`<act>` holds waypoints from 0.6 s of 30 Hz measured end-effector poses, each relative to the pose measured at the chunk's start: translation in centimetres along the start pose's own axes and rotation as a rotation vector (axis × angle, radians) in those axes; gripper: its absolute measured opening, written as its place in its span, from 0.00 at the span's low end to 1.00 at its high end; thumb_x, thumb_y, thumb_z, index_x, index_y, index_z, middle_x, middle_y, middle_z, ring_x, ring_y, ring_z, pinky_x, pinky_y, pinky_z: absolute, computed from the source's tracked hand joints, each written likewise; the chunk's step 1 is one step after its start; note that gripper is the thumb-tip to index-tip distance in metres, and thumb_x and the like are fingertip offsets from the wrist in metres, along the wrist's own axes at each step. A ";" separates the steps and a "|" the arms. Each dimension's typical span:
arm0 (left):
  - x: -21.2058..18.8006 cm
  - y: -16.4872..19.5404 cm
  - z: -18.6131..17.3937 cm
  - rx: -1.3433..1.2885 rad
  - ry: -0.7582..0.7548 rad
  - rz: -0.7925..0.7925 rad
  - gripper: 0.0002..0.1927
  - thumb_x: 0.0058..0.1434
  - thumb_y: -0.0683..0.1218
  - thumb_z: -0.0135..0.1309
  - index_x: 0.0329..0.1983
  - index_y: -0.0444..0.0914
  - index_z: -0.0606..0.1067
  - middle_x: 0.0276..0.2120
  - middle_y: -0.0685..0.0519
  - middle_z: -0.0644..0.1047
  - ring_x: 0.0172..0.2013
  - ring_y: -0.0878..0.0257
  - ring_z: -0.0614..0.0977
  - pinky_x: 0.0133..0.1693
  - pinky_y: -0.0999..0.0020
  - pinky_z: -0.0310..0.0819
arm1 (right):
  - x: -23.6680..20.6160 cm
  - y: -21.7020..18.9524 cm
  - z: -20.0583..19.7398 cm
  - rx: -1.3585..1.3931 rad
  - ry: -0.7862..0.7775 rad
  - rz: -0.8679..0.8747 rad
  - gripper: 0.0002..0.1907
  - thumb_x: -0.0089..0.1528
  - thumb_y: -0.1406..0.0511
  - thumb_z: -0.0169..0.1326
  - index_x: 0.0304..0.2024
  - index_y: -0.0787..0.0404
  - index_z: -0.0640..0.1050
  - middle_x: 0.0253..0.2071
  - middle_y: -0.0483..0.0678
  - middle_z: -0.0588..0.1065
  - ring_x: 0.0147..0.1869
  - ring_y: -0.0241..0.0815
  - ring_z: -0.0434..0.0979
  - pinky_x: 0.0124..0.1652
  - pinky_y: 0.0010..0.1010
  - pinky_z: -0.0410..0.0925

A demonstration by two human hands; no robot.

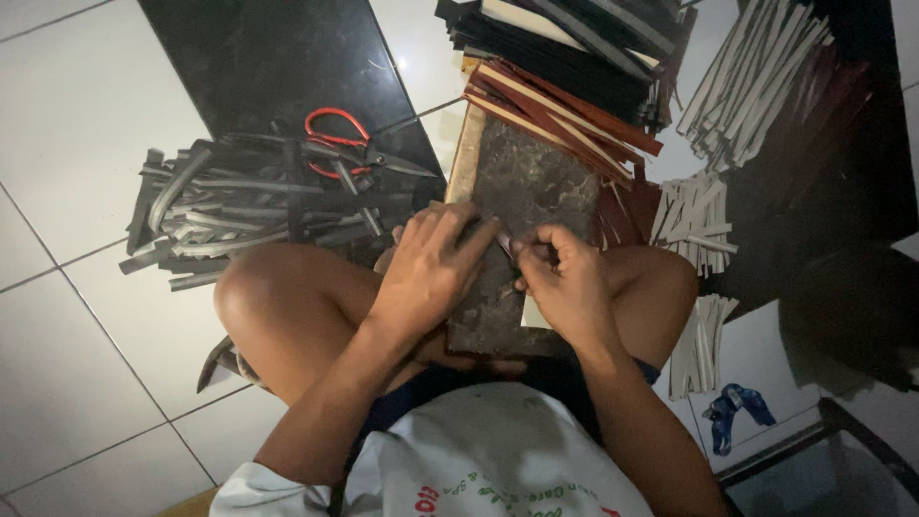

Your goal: The person sits cross-legged on the floor and repeatedly peels thin layers off reddish-brown leather strips using their fingernails. They place the peeled strips onto a growing pile and continue the process with new strips from a stack.

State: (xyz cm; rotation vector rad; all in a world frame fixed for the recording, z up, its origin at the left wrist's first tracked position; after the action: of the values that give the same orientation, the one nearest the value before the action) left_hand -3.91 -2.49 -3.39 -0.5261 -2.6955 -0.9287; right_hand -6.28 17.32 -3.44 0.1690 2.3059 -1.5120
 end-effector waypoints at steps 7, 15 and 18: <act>0.1 0.5 -0.2 0.195 -0.002 0.074 0.22 0.61 0.44 0.55 0.59 0.37 0.76 0.56 0.49 0.72 0.59 0.54 0.74 0.60 0.53 0.66 | -1.7 0.2 -1.6 -0.137 -0.016 -0.040 0.10 0.67 0.65 0.58 0.41 0.68 0.77 0.27 0.45 0.76 0.27 0.29 0.76 0.25 0.23 0.69; 0.5 0.6 -1.3 0.343 -0.083 0.214 0.23 0.62 0.46 0.50 0.61 0.36 0.76 0.59 0.52 0.74 0.61 0.58 0.72 0.57 0.57 0.65 | -2.5 0.2 -1.9 -0.193 0.035 -0.009 0.11 0.65 0.62 0.59 0.39 0.65 0.77 0.25 0.45 0.76 0.25 0.30 0.75 0.23 0.24 0.67; 0.4 0.7 -1.2 0.409 -0.091 0.259 0.23 0.63 0.46 0.50 0.61 0.36 0.77 0.60 0.51 0.74 0.62 0.58 0.72 0.57 0.59 0.65 | -2.3 0.2 -2.1 -0.294 0.027 0.031 0.11 0.65 0.61 0.59 0.39 0.64 0.77 0.24 0.45 0.77 0.24 0.31 0.76 0.23 0.25 0.67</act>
State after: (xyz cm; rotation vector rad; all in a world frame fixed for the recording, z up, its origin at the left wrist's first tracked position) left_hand -3.86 -2.64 -1.91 -0.8112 -2.7016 -0.2805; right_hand -4.59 19.49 -1.98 0.1451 2.5013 -1.1447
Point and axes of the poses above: each hand's wrist, its own x-axis towards the middle knuckle, its own z-axis out of the palm, y = z × x, the point moved 1 cm from there along x, towards the middle knuckle
